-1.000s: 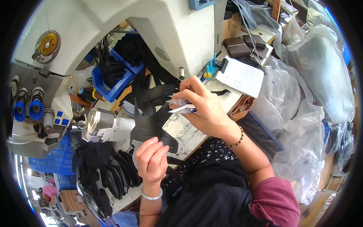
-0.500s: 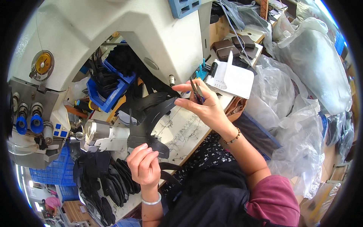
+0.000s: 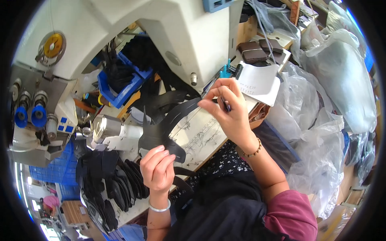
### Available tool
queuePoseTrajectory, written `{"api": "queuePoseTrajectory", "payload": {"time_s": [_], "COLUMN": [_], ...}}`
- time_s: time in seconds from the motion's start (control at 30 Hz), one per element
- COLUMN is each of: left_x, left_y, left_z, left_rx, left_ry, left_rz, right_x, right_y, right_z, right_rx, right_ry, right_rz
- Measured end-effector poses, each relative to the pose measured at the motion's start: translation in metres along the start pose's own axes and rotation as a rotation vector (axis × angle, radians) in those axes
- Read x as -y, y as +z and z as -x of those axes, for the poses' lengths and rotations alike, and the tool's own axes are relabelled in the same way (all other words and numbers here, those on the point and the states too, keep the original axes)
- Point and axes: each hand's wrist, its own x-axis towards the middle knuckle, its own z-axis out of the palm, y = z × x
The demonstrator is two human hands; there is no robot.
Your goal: Trimming excess material from black leather shoe upper components using hand snips.
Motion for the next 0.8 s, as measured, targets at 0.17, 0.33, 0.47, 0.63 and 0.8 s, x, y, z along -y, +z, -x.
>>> {"api": "queuePoseTrajectory", "payload": {"time_s": [0.17, 0.33, 0.47, 0.63, 0.8], "left_x": [0.008, 0.006, 0.006, 0.006, 0.008], "left_y": [-0.004, -0.009, -0.012, -0.014, -0.016], "left_z": [0.005, 0.001, 0.000, 0.004, 0.005], "left_rx": [0.044, 0.103, 0.159, 0.189, 0.194], "left_ry": [0.103, 0.168, 0.246, 0.247, 0.214], "left_rz": [-0.045, -0.060, -0.069, -0.051, -0.037], "right_x": [0.045, 0.042, 0.044, 0.044, 0.036], "right_y": [0.010, 0.030, 0.036, 0.035, 0.030], "right_z": [0.011, 0.022, 0.020, 0.016, 0.014], "right_rx": [0.513, 0.479, 0.483, 0.604, 0.342], "right_ry": [-0.019, -0.049, -0.008, 0.019, -0.008], "right_rz": [0.138, 0.124, 0.157, 0.281, 0.073]}}
